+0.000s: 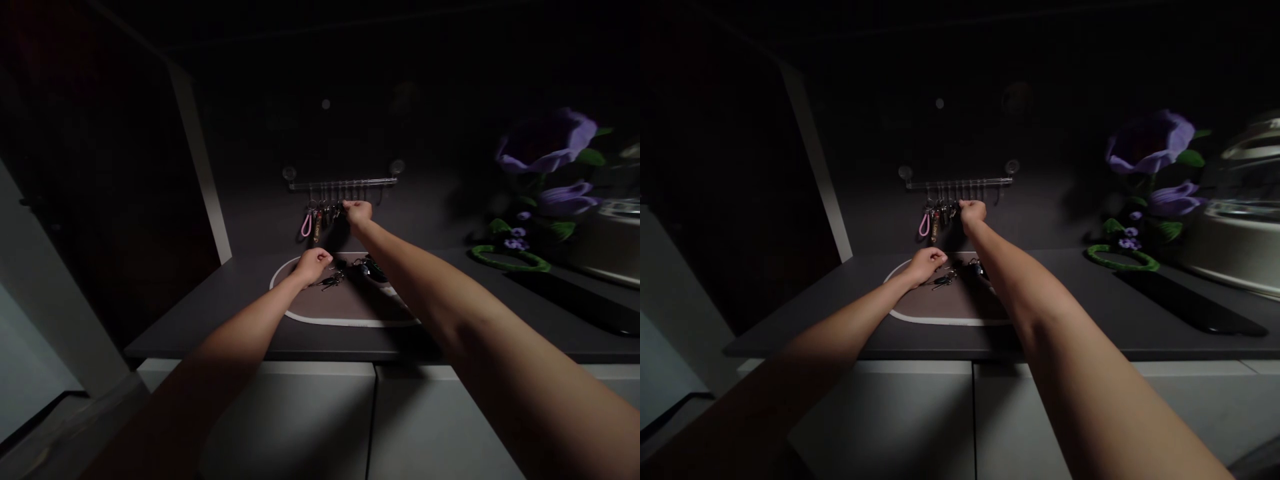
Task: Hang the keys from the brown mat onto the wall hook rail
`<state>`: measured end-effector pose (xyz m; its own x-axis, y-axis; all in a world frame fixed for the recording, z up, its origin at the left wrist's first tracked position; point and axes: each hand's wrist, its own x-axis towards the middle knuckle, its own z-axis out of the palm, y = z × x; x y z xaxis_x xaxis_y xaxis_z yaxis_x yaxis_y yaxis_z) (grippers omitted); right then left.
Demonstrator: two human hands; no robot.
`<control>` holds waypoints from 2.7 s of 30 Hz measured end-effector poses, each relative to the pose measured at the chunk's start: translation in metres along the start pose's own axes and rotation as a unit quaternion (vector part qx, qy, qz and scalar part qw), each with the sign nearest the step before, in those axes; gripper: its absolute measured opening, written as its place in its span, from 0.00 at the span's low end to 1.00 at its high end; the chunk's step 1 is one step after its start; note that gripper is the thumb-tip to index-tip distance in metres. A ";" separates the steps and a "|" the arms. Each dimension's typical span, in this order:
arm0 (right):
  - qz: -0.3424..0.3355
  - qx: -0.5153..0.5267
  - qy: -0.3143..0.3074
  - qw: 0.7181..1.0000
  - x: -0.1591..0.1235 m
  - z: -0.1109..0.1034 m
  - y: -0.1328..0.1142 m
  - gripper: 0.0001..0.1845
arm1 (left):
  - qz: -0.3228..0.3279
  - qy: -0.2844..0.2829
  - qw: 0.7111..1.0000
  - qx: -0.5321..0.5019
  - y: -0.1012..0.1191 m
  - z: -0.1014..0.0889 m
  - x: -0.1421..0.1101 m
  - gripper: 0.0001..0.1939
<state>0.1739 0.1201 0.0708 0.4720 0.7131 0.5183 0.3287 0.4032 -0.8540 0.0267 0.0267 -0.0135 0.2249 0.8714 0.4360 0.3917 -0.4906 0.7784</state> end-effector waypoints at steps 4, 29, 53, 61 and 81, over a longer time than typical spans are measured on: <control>0.009 -0.004 0.017 1.000 -0.004 -0.003 -0.002 0.14 | 0.004 0.001 1.000 -0.005 -0.002 0.000 0.001 0.05; -0.036 -0.177 -0.103 0.978 -0.108 -0.093 -0.011 0.12 | 0.078 -0.139 0.968 0.193 0.007 0.000 0.022 0.16; -0.128 -0.423 -0.194 0.876 -0.115 -0.105 0.000 0.14 | 0.193 -0.152 0.939 0.242 0.001 0.011 0.028 0.10; -0.146 -0.428 -0.215 0.865 -0.116 -0.103 0.001 0.13 | 0.216 -0.121 0.942 0.225 0.009 0.002 0.025 0.11; -0.233 -0.253 -0.230 0.910 -0.127 -0.102 -0.012 0.13 | 0.054 -0.065 0.996 -0.028 0.044 -0.009 0.011 0.11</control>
<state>0.1941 -0.0337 0.0199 -0.1697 0.7441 0.6461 0.7949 0.4909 -0.3566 0.0380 0.0143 0.0296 0.3780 0.8043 0.4585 0.3090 -0.5765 0.7564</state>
